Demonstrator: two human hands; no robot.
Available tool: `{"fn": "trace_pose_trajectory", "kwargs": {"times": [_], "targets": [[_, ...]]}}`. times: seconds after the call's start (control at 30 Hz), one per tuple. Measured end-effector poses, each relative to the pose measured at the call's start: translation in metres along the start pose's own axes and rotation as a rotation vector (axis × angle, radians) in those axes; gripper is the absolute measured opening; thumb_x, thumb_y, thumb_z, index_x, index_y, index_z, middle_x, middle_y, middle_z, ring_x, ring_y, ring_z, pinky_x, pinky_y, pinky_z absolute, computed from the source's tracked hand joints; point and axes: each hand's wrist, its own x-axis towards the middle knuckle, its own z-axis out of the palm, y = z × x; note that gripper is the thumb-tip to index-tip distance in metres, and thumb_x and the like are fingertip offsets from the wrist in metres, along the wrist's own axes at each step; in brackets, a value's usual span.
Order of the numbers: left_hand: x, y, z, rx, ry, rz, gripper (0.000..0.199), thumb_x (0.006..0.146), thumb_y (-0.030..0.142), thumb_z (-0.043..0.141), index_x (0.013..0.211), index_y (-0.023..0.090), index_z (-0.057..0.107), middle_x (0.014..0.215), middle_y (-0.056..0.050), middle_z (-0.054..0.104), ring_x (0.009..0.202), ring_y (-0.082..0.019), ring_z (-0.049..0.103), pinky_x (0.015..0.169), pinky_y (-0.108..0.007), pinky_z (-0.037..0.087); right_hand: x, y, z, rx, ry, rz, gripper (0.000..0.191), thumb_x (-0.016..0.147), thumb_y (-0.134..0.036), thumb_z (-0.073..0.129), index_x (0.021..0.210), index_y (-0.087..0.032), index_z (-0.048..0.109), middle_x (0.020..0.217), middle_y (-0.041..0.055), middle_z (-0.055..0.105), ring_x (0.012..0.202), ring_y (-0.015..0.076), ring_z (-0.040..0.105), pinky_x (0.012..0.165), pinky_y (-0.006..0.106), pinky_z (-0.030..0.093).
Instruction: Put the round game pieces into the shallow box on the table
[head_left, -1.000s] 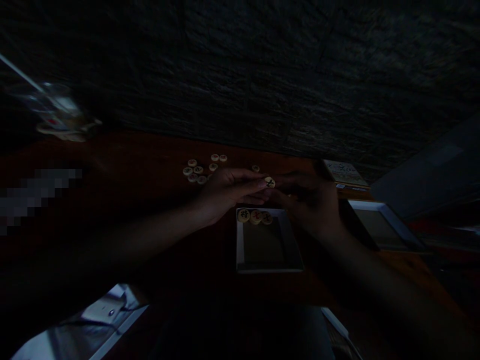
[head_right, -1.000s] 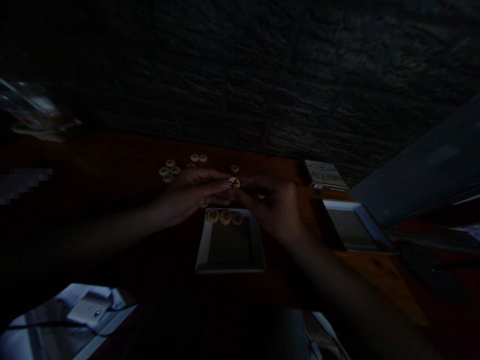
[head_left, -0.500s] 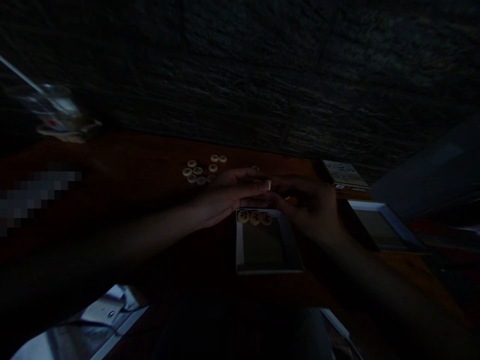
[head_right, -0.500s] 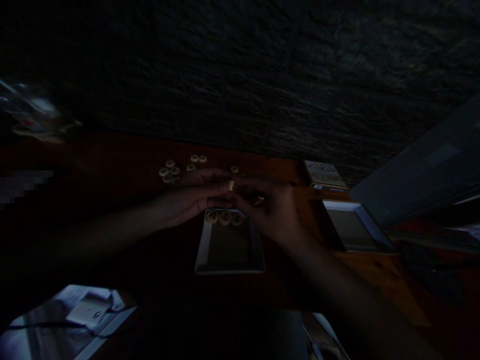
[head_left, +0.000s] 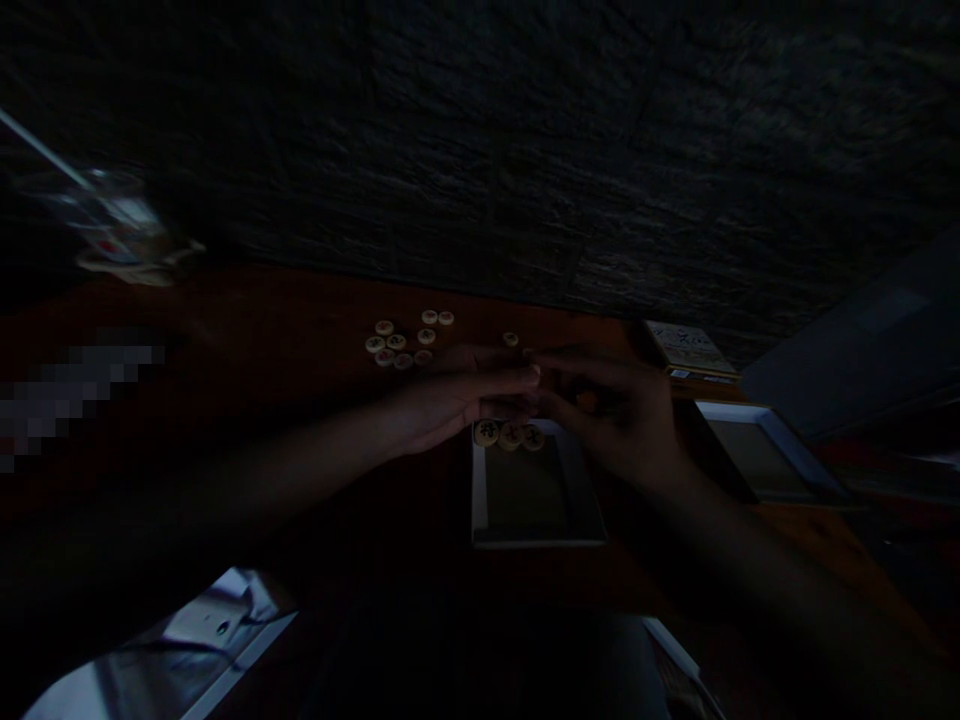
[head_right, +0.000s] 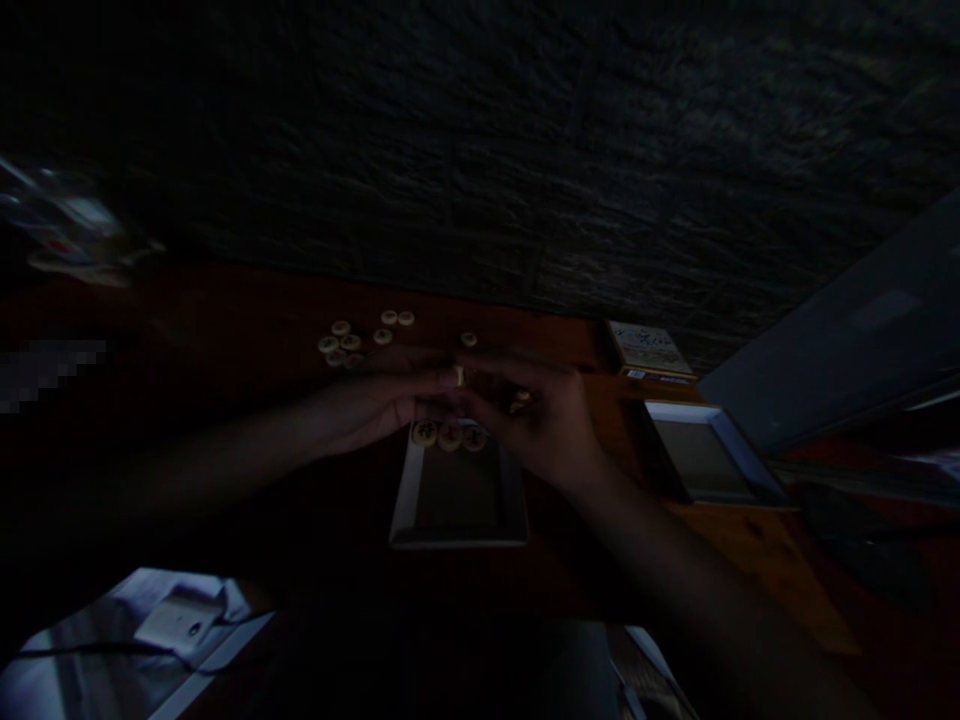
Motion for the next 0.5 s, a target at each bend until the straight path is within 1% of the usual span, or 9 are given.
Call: {"fn": "trace_pose_trajectory", "kwargs": {"times": [0.13, 0.2, 0.23, 0.37, 0.5], "targets": [[0.0001, 0.0004, 0.0004, 0.026, 0.004, 0.015, 0.025, 0.083, 0.022, 0.084, 0.105, 0.011, 0.079, 0.100, -0.009, 0.079, 0.089, -0.016, 0.074, 0.084, -0.028, 0.058, 0.0016, 0.0018, -0.0006, 0.004, -0.025, -0.042, 0.033, 0.088, -0.034, 0.081, 0.120, -0.028, 0.079, 0.108, 0.0068, 0.075, 0.089, 0.0206, 0.070, 0.076, 0.033, 0.056], [0.0002, 0.0009, 0.0009, 0.021, 0.013, 0.005, 0.026, 0.083, 0.023, 0.084, 0.105, 0.010, 0.079, 0.100, -0.011, 0.079, 0.090, -0.017, 0.074, 0.085, -0.029, 0.058, 0.0021, 0.0016, -0.0009, -0.014, -0.031, -0.062, 0.032, 0.088, -0.032, 0.081, 0.120, -0.028, 0.078, 0.111, 0.0072, 0.074, 0.094, 0.0214, 0.070, 0.079, 0.033, 0.057], [0.0003, 0.0010, 0.0011, 0.015, 0.018, -0.001, 0.026, 0.083, 0.025, 0.084, 0.103, 0.010, 0.079, 0.098, -0.011, 0.079, 0.088, -0.017, 0.074, 0.084, -0.029, 0.058, 0.0022, 0.0016, -0.0009, -0.026, -0.032, -0.073, 0.032, 0.088, -0.031, 0.080, 0.120, -0.028, 0.078, 0.109, 0.0072, 0.074, 0.093, 0.0211, 0.070, 0.078, 0.033, 0.057], [0.0009, 0.0006, 0.0004, 0.008, 0.022, -0.026, 0.028, 0.082, 0.033, 0.085, 0.094, 0.009, 0.078, 0.088, -0.010, 0.078, 0.079, -0.016, 0.073, 0.076, -0.029, 0.058, 0.0019, 0.0033, -0.0010, -0.054, -0.026, -0.116, 0.035, 0.089, -0.026, 0.078, 0.124, -0.026, 0.076, 0.097, 0.0047, 0.072, 0.077, 0.0165, 0.066, 0.069, 0.030, 0.055], [0.0009, -0.0001, -0.0007, 0.038, 0.007, -0.007, 0.025, 0.082, 0.031, 0.084, 0.091, 0.009, 0.078, 0.084, -0.009, 0.076, 0.074, -0.015, 0.071, 0.073, -0.028, 0.057, 0.0022, 0.0039, -0.0007, -0.006, -0.028, -0.110, 0.033, 0.088, -0.024, 0.079, 0.121, -0.022, 0.077, 0.094, 0.0042, 0.072, 0.074, 0.0143, 0.066, 0.066, 0.027, 0.054]]}}
